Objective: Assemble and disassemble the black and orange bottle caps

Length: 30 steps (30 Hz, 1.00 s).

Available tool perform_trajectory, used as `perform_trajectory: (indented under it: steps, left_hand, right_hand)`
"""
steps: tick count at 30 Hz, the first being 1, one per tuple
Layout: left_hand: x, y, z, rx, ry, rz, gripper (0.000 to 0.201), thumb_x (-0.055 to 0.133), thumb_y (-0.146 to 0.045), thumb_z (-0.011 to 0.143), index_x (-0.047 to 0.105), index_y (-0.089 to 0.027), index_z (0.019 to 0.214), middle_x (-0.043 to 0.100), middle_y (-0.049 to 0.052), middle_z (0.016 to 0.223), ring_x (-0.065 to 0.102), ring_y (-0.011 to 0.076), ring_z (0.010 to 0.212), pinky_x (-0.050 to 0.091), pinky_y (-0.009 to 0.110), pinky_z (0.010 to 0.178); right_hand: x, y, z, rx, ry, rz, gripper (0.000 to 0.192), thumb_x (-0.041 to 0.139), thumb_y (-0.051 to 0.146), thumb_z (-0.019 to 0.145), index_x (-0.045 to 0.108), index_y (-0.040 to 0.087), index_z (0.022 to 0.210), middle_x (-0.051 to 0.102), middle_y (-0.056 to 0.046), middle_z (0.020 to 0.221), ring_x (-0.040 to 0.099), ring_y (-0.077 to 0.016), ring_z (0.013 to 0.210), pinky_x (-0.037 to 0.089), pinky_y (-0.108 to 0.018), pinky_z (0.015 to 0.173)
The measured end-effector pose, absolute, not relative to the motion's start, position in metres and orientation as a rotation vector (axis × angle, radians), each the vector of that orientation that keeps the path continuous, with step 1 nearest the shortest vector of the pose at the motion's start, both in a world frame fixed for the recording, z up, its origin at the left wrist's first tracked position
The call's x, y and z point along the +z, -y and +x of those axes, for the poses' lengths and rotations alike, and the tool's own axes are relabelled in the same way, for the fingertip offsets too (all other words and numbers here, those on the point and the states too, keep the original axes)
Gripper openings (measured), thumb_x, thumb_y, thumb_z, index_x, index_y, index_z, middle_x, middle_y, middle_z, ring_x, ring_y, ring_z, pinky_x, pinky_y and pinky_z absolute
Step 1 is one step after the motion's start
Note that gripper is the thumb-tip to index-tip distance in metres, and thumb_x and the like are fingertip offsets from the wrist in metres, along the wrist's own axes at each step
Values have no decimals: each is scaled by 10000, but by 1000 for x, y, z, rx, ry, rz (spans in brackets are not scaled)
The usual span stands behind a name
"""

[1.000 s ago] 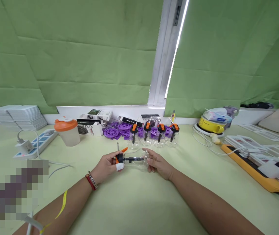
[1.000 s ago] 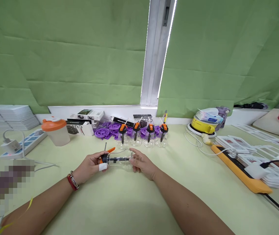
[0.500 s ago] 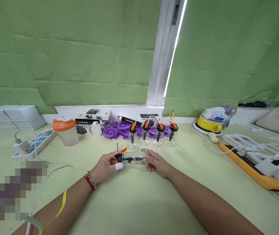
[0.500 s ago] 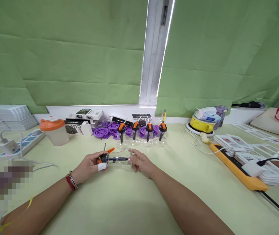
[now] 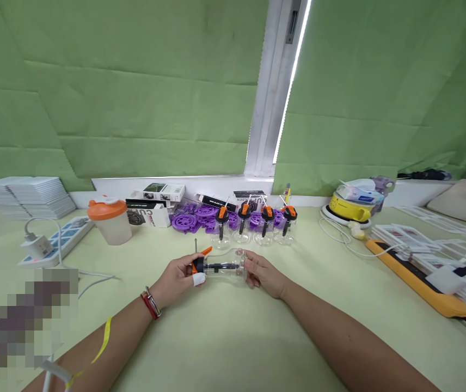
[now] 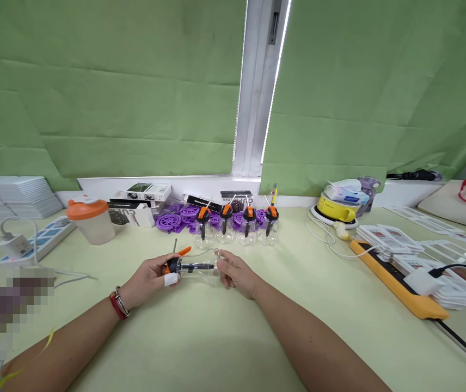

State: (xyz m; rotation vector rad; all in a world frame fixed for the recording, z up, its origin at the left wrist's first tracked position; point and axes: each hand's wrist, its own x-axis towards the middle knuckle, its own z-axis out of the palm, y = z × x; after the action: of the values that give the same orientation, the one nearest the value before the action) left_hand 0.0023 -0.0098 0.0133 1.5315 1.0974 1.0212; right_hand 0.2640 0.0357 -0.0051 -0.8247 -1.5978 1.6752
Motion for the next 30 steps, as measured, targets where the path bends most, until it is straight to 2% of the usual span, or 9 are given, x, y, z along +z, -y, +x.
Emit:
perform_trajectory:
  steps: [10,15,19,22,25,26,30]
  left_hand:
    - [17,10,4,1025,-1117,1589,442,677,-256,700,613,-158,1127,540,-12,822,468,108,684,429,239,648]
    - [19,11,5,1032,-1132,1569,432,696,-257,677,631,-159,1093,552,-17,785,469,110,665,432,243,628]
    - [17,13,6,1087,-1126,1552,456,721,-279,660,624,-168,1091,599,14,839,517,133,695,460,264,642]
    - [22,14,10,1289,-1047,1508,637,716,-274,690,471,-233,1277,600,47,1005,580,166,857,486,295,766]
    - [30,15,13,1507,-978,1406,812,691,-267,739,229,-310,1406,567,46,1108,579,169,988,465,335,890]
    - [31,15,13,1530,-972,1388,794,686,-272,748,236,-301,1402,562,51,1125,574,175,1009,459,346,911]
    - [24,11,7,1458,-996,1443,554,661,-313,769,443,-208,1268,553,88,1168,551,221,1053,445,376,934]
  right_hand:
    - [-5,-37,264,1699,1608,-838,530,526,583,822,497,194,1181,612,-1,703,411,-57,404,201,-206,405]
    - [-2,-36,264,1709,1602,-833,496,520,577,829,507,204,1155,622,-10,753,429,-55,403,195,-203,393]
    - [-4,-35,264,1730,1590,-789,509,532,553,834,477,213,1208,622,-23,796,503,-79,472,268,-200,413]
    - [-7,-32,260,1737,1604,-722,615,552,557,821,393,214,1306,622,-43,831,601,-145,632,359,-220,478]
    - [-8,-26,249,1689,1727,-714,618,608,533,792,435,207,1286,615,-66,931,610,-175,779,385,-227,542]
    - [-8,-25,244,1672,1763,-712,595,630,517,781,464,207,1260,610,-67,969,597,-173,807,398,-233,576]
    - [-8,-26,218,1641,1808,-652,531,643,480,780,500,207,1213,590,-45,1005,546,-157,834,425,-275,708]
